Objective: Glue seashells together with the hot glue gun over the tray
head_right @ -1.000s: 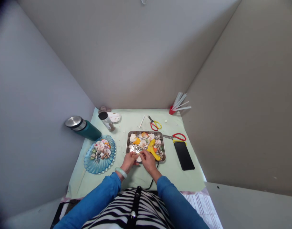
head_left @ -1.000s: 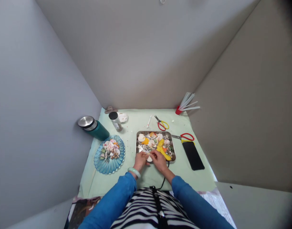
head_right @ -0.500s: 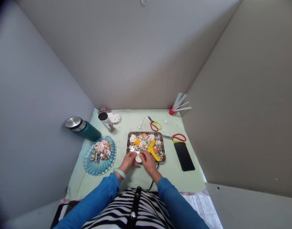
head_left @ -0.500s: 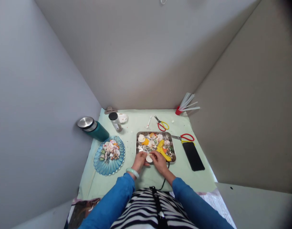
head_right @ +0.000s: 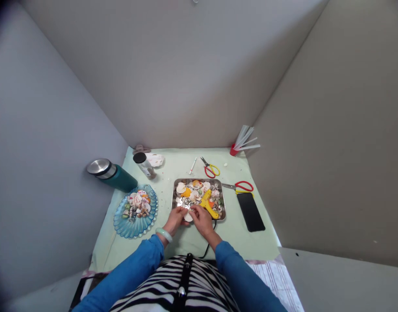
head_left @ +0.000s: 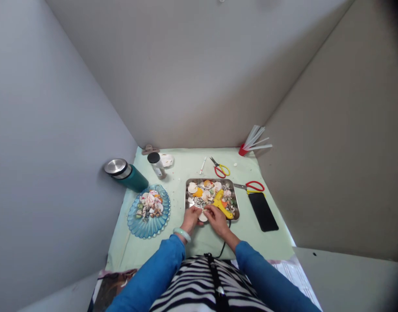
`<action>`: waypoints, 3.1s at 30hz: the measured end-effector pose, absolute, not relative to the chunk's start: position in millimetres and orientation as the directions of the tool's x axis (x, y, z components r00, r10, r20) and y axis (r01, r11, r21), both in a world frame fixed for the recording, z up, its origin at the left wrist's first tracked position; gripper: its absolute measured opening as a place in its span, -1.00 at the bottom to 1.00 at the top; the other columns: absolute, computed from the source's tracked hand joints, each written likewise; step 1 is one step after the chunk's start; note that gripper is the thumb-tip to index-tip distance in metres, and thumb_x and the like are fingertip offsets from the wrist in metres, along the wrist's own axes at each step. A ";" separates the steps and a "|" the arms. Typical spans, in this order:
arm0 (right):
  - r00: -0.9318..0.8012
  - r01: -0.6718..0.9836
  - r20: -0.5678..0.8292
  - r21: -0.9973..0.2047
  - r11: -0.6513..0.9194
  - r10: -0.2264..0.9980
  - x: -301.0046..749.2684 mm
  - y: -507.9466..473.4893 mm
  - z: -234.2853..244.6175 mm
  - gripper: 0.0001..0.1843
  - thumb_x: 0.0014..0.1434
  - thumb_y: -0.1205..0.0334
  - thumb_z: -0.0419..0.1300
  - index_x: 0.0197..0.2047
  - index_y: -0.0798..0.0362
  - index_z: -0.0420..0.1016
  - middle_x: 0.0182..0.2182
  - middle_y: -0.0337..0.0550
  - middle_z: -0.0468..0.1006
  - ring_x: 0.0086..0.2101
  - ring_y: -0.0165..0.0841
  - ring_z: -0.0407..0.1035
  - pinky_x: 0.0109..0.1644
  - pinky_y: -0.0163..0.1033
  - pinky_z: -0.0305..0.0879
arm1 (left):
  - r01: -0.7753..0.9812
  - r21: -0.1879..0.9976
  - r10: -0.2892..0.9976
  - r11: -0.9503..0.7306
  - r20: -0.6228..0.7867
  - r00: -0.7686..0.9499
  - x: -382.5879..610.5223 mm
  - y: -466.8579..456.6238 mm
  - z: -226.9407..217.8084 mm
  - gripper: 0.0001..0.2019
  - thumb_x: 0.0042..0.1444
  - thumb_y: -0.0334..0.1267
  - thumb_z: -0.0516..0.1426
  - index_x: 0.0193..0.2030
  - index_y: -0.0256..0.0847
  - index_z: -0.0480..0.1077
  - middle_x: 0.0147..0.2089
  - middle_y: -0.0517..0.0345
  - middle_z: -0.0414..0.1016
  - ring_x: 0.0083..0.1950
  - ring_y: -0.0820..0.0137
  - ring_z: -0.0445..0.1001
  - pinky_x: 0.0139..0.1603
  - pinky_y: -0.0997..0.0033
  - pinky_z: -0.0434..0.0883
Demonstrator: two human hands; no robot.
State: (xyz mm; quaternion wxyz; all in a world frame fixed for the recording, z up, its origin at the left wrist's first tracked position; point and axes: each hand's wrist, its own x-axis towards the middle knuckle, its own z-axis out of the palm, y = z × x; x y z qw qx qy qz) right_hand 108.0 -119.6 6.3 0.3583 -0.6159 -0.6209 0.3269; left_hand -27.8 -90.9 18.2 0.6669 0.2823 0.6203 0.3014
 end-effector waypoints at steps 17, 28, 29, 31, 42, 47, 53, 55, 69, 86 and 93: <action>0.012 0.543 0.004 -0.840 -0.003 1.000 108.4 -117.3 4.2 -0.81 0.18 0.14 0.08 -0.24 0.01 0.47 -0.42 -0.21 0.53 -0.40 -0.33 0.39 -0.31 -0.29 0.28 | -0.041 0.726 0.727 0.687 -0.686 0.044 -27.7 -89.4 27.3 -0.82 0.00 -0.27 0.25 -0.41 -0.33 0.36 -0.50 0.09 0.46 -0.51 0.43 0.45 -0.63 0.52 0.42; 0.021 0.583 0.035 -0.812 0.016 0.999 106.6 -118.4 6.7 -0.80 0.19 0.14 0.07 -0.28 0.00 0.49 -0.41 -0.19 0.54 -0.41 -0.33 0.37 -0.30 -0.29 0.25 | -0.054 0.753 0.755 0.656 -0.655 0.032 -24.7 -90.9 24.0 -0.79 -0.03 -0.27 0.26 -0.32 -0.31 0.35 -0.48 0.12 0.45 -0.51 0.45 0.44 -0.64 0.55 0.41; 0.028 0.588 0.033 -0.809 0.010 0.999 106.2 -118.4 6.0 -0.81 0.18 0.14 0.08 -0.28 0.00 0.49 -0.43 -0.20 0.53 -0.42 -0.33 0.37 -0.32 -0.29 0.25 | -0.058 0.759 0.761 0.648 -0.647 0.041 -25.2 -91.4 24.5 -0.77 -0.04 -0.27 0.27 -0.28 -0.30 0.35 -0.46 0.12 0.46 -0.50 0.45 0.45 -0.64 0.55 0.41; 0.031 0.593 0.031 -0.805 0.007 0.999 105.9 -118.6 4.6 -0.81 0.18 0.14 0.08 -0.28 0.01 0.48 -0.45 -0.21 0.52 -0.44 -0.34 0.37 -0.34 -0.30 0.25 | -0.065 0.765 0.768 0.640 -0.638 0.058 -26.4 -92.4 25.7 -0.73 -0.05 -0.26 0.28 -0.25 -0.30 0.34 -0.45 0.12 0.46 -0.49 0.44 0.45 -0.64 0.55 0.42; -0.010 0.611 0.073 -0.789 0.064 0.997 103.9 -121.3 7.8 -0.80 0.21 0.19 0.05 -0.23 -0.01 0.49 -0.28 -0.16 0.57 -0.27 -0.30 0.42 -0.18 -0.26 0.28 | -0.064 0.763 0.766 0.643 -0.642 0.032 -25.3 -92.6 26.2 -0.77 -0.07 -0.28 0.29 -0.34 -0.30 0.33 -0.49 0.13 0.44 -0.51 0.43 0.44 -0.66 0.53 0.41; 0.002 0.618 0.063 -0.785 0.048 0.998 104.3 -121.7 8.7 -0.80 0.21 0.17 0.05 -0.20 -0.02 0.48 -0.31 -0.18 0.56 -0.32 -0.31 0.42 -0.23 -0.27 0.27 | -0.085 0.763 0.768 0.640 -0.638 0.059 -26.1 -94.0 29.1 -0.77 -0.07 -0.30 0.29 -0.33 -0.31 0.35 -0.48 0.14 0.46 -0.50 0.45 0.45 -0.63 0.56 0.40; 0.037 0.608 0.047 -0.794 0.015 0.998 105.5 -123.0 9.2 -0.77 0.22 0.12 0.05 -0.14 -0.03 0.46 -0.43 -0.23 0.52 -0.43 -0.33 0.39 -0.30 -0.28 0.26 | -0.119 0.745 0.754 0.656 -0.650 0.094 -28.3 -93.6 34.7 -0.76 -0.09 -0.34 0.30 -0.31 -0.33 0.35 -0.46 0.12 0.46 -0.49 0.45 0.46 -0.61 0.55 0.42; 0.040 0.598 0.045 -0.801 0.012 0.998 106.1 -123.2 9.0 -0.75 0.22 0.10 0.06 -0.10 -0.02 0.45 -0.46 -0.23 0.51 -0.45 -0.33 0.38 -0.33 -0.28 0.27 | -0.121 0.738 0.748 0.664 -0.657 0.095 -28.7 -93.0 35.9 -0.78 -0.07 -0.31 0.29 -0.33 -0.34 0.36 -0.46 0.11 0.45 -0.49 0.46 0.45 -0.62 0.56 0.42; 0.043 0.560 0.087 -0.827 0.048 0.995 105.1 -122.9 8.1 -0.80 0.22 0.14 0.05 -0.20 -0.01 0.47 -0.33 -0.17 0.54 -0.33 -0.31 0.40 -0.23 -0.26 0.29 | -0.116 0.717 0.727 0.687 -0.679 0.107 -26.5 -90.9 38.2 -0.76 -0.04 -0.19 0.28 -0.38 -0.33 0.39 -0.49 0.13 0.45 -0.51 0.47 0.44 -0.63 0.57 0.41; 0.114 0.437 0.023 -0.899 -0.029 0.993 101.4 -121.0 9.6 -0.80 0.19 0.13 0.09 -0.19 0.03 0.42 -0.42 -0.19 0.51 -0.43 -0.34 0.40 -0.33 -0.28 0.31 | -0.220 0.708 0.741 0.671 -0.647 0.181 -34.6 -92.4 38.4 -0.77 -0.04 -0.27 0.29 -0.28 -0.38 0.46 -0.37 0.02 0.52 -0.45 0.45 0.48 -0.56 0.54 0.47; 0.124 0.380 0.026 -0.925 -0.023 0.992 103.2 -118.7 7.0 -0.80 0.18 0.09 0.09 -0.35 0.03 0.39 -0.42 -0.19 0.48 -0.41 -0.34 0.38 -0.31 -0.29 0.31 | -0.280 0.719 0.770 0.636 -0.618 0.159 -32.0 -92.5 34.0 -0.80 -0.02 -0.32 0.28 -0.27 -0.35 0.42 -0.38 0.07 0.49 -0.41 0.45 0.48 -0.47 0.48 0.51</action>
